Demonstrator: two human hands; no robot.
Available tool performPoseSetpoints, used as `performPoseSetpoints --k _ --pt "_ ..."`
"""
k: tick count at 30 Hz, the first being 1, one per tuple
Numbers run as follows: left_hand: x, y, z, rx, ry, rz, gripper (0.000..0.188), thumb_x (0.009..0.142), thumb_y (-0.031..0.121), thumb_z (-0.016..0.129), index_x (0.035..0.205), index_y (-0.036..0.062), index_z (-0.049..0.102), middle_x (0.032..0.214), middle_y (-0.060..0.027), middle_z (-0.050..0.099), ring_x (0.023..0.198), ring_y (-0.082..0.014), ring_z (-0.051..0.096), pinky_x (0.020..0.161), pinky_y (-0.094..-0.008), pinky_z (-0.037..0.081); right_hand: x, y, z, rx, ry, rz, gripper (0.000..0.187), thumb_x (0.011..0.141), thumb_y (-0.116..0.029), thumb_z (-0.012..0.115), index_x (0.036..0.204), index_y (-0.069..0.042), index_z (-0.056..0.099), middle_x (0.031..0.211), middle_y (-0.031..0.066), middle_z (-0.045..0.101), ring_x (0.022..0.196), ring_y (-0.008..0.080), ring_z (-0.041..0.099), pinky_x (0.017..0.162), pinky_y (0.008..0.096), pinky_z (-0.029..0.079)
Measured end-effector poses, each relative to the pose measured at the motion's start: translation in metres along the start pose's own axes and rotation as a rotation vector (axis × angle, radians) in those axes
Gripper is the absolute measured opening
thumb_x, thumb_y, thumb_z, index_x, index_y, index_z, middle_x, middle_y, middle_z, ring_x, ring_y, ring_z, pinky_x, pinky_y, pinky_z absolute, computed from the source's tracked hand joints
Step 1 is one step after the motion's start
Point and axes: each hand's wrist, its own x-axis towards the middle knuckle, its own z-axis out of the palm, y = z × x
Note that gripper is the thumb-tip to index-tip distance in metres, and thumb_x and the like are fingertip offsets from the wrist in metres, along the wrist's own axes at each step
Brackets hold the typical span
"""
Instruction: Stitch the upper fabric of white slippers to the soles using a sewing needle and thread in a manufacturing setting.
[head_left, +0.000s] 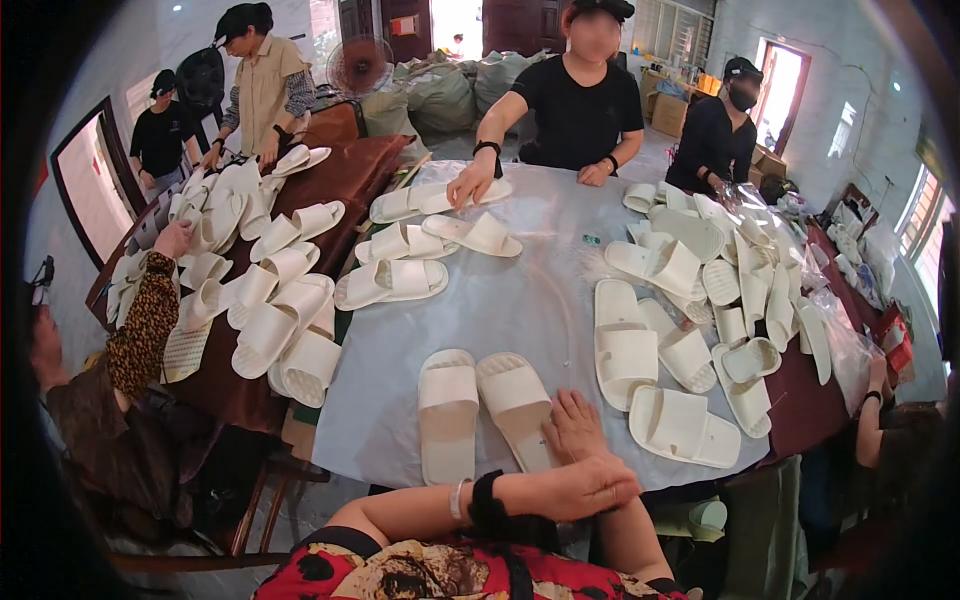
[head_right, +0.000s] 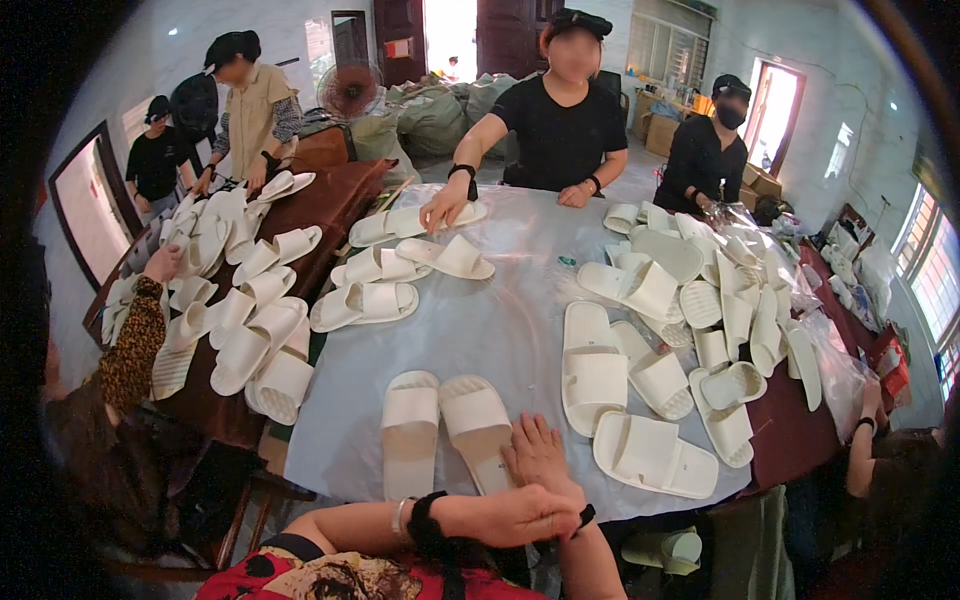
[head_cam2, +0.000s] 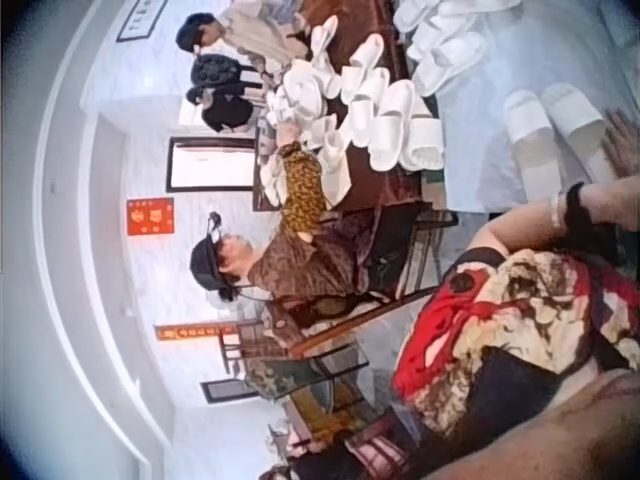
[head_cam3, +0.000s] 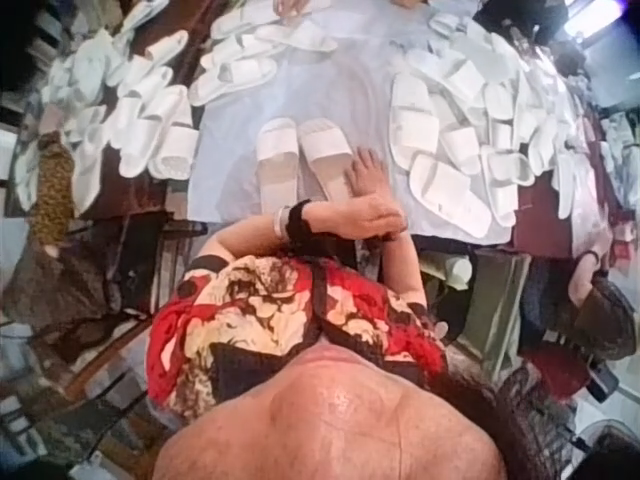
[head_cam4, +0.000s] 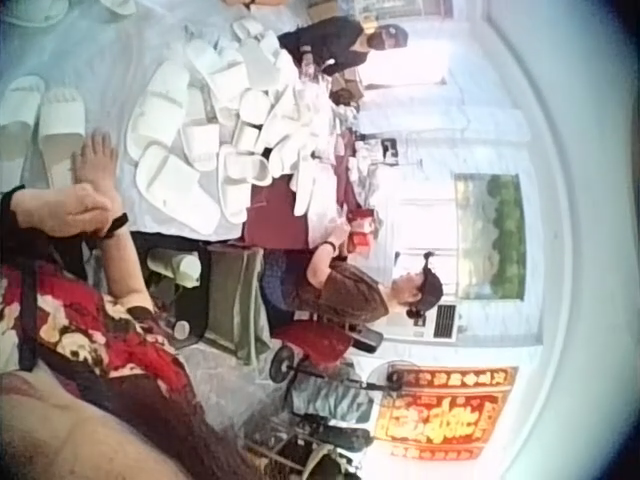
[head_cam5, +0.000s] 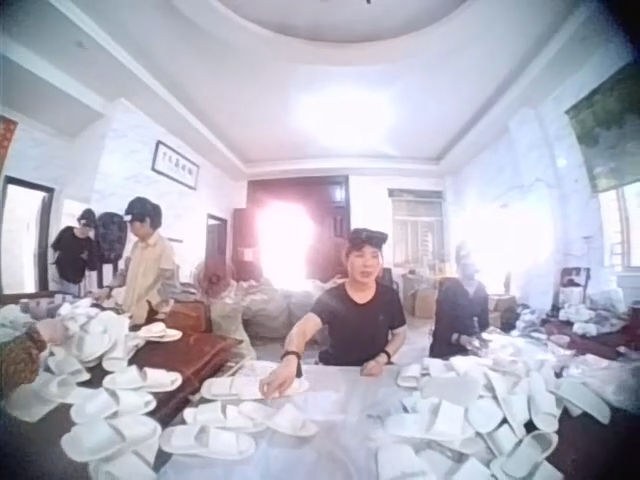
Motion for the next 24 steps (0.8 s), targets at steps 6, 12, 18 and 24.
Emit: performPoseSetpoints --k 6,12,18,24 --pt "-0.025 0.092 -0.052 -0.832 -0.426 -0.150 0.036 0.101 0.029 0.039 0.080 0.0029 0.051 0.062 -0.0001 0.044 0.052 -0.0130 0.040 0.050 -0.0250 0.033 -0.003 0.002 -0.001 0.044 0.036 -0.006 0.048 0.093 -0.035 0.046 0.127 -0.001 0.047 0.142 0.0189 0.038 0.133 0.0381 0.032 0.106 0.0555 0.027" --pt "-0.048 0.074 -0.067 -1.031 -0.029 -0.150 0.036 0.100 0.037 0.040 0.083 0.0067 0.050 0.058 0.0038 0.035 0.050 -0.0066 0.029 0.047 -0.0226 0.025 -0.003 0.003 -0.008 0.016 0.054 -0.001 0.046 0.093 -0.035 0.046 0.123 0.000 0.052 0.137 0.0195 0.044 0.131 0.0382 0.035 0.105 0.0537 0.029" --pt "-0.076 0.060 -0.086 -1.148 0.288 -0.047 0.036 0.100 0.042 0.035 0.079 0.0148 0.046 0.052 0.0055 0.025 0.046 -0.0102 0.025 0.047 -0.0268 0.024 -0.006 0.001 -0.011 -0.041 0.062 -0.037 0.042 0.091 -0.031 0.049 0.120 -0.001 0.054 0.134 0.0185 0.048 0.128 0.0369 0.040 0.104 0.0507 0.033" --pt "-0.105 0.123 -0.124 -1.312 0.149 0.506 0.044 0.100 0.050 0.030 0.076 0.0164 0.046 0.048 0.0065 0.028 0.038 -0.0073 0.025 0.039 -0.0256 0.023 -0.009 0.005 -0.003 -0.022 0.099 0.009 0.039 0.091 -0.030 0.050 0.118 -0.003 0.055 0.134 0.0148 0.048 0.128 0.0355 0.039 0.104 0.0523 0.032"
